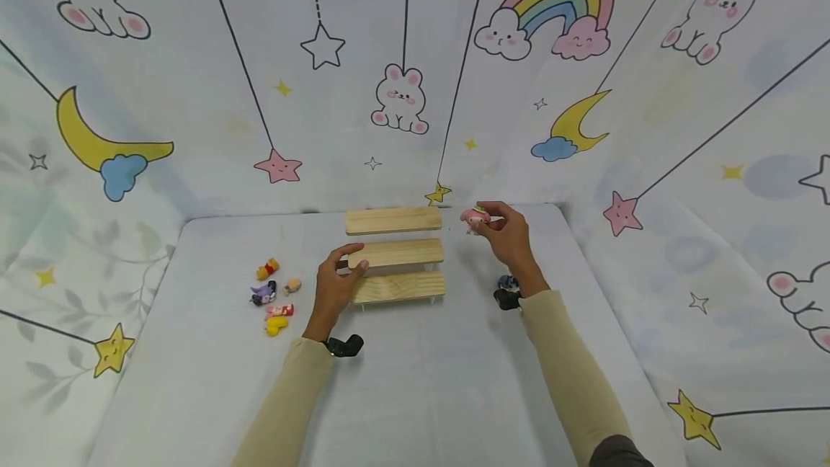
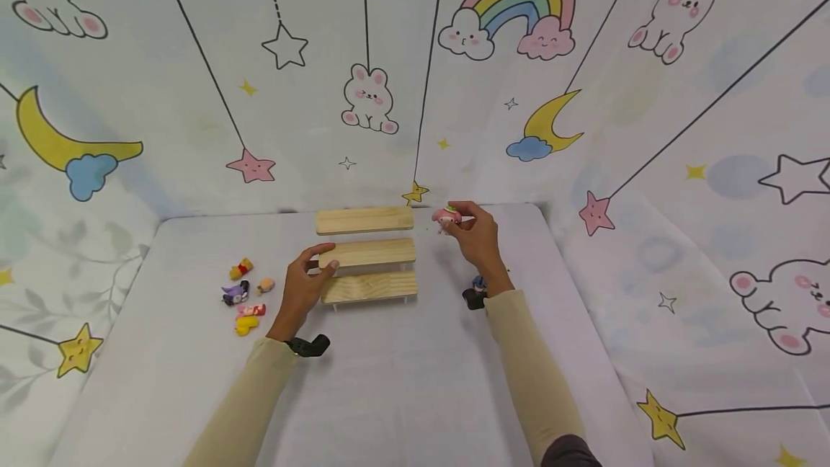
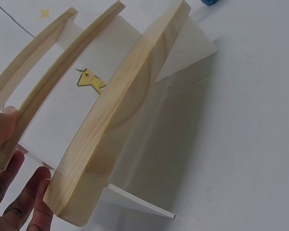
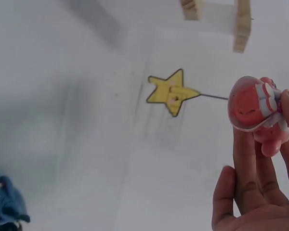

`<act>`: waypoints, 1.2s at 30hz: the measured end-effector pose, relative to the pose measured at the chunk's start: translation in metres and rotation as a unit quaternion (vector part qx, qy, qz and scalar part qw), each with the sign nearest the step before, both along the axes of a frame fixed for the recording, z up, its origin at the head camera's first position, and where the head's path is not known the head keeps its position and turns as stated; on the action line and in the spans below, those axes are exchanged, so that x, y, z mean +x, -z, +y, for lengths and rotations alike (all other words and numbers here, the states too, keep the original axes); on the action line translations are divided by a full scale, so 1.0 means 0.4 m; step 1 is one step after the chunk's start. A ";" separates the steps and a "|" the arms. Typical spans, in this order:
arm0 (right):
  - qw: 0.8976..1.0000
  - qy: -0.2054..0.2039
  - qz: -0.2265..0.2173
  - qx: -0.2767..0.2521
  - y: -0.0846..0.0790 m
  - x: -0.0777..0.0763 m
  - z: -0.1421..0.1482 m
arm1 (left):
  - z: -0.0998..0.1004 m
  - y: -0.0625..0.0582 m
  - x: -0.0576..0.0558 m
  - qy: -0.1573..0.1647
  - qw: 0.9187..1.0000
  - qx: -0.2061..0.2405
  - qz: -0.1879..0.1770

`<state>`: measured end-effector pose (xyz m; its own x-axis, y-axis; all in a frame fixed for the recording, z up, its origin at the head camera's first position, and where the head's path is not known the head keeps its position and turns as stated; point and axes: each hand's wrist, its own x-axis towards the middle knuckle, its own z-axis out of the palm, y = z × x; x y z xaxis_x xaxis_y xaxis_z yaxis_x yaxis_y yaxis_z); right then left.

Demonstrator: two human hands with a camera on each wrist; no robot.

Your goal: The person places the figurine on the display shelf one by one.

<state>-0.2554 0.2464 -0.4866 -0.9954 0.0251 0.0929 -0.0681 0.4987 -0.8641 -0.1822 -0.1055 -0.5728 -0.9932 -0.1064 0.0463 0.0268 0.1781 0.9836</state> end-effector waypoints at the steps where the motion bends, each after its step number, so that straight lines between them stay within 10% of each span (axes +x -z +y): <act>1: 1.000 0.001 0.002 -0.004 -0.005 0.000 -0.007 | 0.000 0.000 0.000 0.000 1.000 0.001 -0.001; 8: 0.998 -0.026 0.027 -0.045 -0.029 -0.006 -0.053 | 0.000 -0.007 0.001 0.003 1.000 -0.006 -0.012; 19: 0.993 -0.055 0.064 -0.085 -0.047 -0.024 -0.125 | 0.008 -0.100 0.041 0.015 1.000 -0.008 -0.008; 36: 0.988 -0.082 0.107 -0.074 -0.016 -0.055 -0.206 | 0.006 -0.076 0.027 0.008 1.000 -0.005 -0.017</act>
